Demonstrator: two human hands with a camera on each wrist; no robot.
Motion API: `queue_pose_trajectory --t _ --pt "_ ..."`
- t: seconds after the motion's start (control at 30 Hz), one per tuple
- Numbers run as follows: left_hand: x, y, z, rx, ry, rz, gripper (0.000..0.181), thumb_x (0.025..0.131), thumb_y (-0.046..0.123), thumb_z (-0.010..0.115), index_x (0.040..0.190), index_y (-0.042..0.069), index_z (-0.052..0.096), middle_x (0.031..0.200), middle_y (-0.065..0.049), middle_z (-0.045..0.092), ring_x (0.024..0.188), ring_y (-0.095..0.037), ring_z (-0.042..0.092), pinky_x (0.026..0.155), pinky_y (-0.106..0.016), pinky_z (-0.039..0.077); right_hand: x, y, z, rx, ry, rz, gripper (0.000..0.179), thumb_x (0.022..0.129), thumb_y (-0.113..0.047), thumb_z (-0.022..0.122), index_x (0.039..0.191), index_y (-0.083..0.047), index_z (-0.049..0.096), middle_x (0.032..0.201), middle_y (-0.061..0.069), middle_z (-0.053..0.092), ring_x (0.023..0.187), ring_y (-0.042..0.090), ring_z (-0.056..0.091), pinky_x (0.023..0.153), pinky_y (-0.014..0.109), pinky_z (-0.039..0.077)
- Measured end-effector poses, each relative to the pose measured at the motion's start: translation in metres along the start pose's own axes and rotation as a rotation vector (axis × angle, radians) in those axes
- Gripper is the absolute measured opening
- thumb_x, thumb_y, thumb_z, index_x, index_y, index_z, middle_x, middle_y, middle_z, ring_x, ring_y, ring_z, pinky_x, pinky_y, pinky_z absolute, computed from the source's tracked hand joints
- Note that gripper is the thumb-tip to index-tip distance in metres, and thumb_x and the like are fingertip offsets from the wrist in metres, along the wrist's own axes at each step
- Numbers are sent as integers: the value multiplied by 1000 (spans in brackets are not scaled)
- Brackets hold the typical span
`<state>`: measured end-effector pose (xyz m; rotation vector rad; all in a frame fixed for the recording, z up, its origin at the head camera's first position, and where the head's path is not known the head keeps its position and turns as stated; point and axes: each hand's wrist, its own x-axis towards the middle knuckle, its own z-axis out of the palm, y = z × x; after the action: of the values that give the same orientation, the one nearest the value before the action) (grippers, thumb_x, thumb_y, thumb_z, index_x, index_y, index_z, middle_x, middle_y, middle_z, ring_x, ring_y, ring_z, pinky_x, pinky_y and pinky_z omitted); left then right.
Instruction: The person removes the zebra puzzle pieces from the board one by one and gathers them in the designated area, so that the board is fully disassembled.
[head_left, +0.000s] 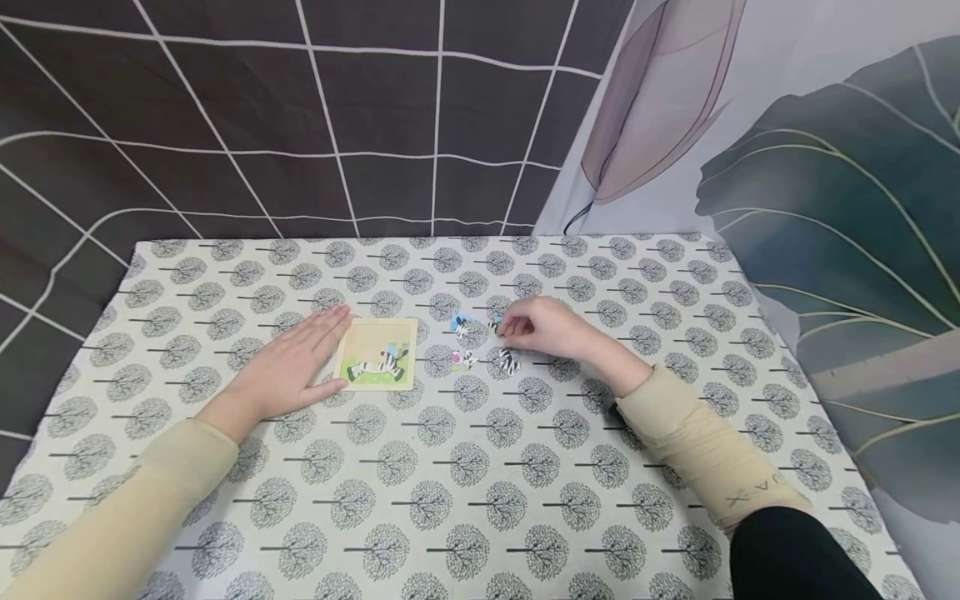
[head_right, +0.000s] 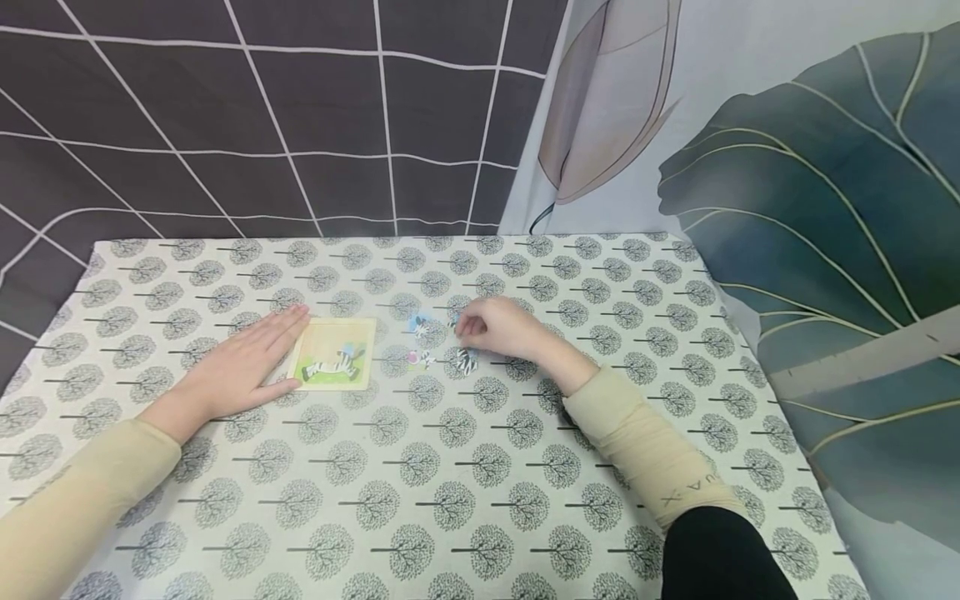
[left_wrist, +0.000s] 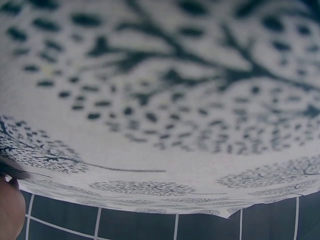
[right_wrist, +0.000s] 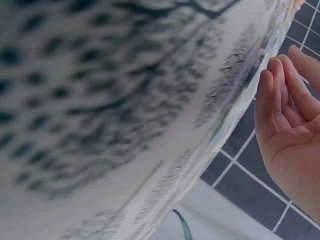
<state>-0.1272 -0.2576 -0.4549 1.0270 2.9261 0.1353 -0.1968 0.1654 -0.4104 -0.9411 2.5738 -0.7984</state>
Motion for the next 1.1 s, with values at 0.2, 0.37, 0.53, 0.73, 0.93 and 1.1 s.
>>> queue_pose_trajectory --t 0.2,0.37,0.53,0.73,0.93,1.1 --pt "-1 -1 2 -18 15 -12 93 104 53 54 168 -3 17 177 -21 18 164 -41 21 139 -40 7 11 -17 -2 37 -4 -34 14 93 -7 79 106 -2 77 97 9 79 88 19 74 89 33 66" --pt "-2 -1 2 -11 29 -2 92 104 53 54 168 -3 16 177 -21 19 164 -41 22 138 -33 2 25 -34 4 48 -24 -51 14 94 -8 77 107 -1 77 99 10 79 91 21 74 90 31 65" --pt "-3 -1 1 -3 35 3 93 104 53 53 168 -3 17 176 -22 19 163 -42 23 139 -38 9 43 -48 16 66 -55 -69 15 95 -9 77 109 -3 77 104 9 79 95 20 75 92 25 63" --pt "-2 0 1 -3 16 0 93 105 53 53 168 -3 16 177 -22 18 164 -42 21 136 -50 21 62 -62 32 53 -86 -90 15 96 -10 77 110 -4 77 106 8 79 97 18 75 91 20 62" --pt "-1 1 0 3 20 -1 94 104 54 53 168 -3 15 177 -22 18 164 -41 21 137 -30 -2 80 -74 43 20 -118 -110 13 96 -8 76 108 -7 78 106 6 79 96 15 72 91 17 59" --pt "0 2 -1 2 22 1 94 104 55 53 169 -2 14 177 -22 18 164 -41 21 139 -38 6 91 -83 46 -12 -149 -110 15 95 -11 79 109 -8 78 107 4 78 98 14 72 92 18 58"
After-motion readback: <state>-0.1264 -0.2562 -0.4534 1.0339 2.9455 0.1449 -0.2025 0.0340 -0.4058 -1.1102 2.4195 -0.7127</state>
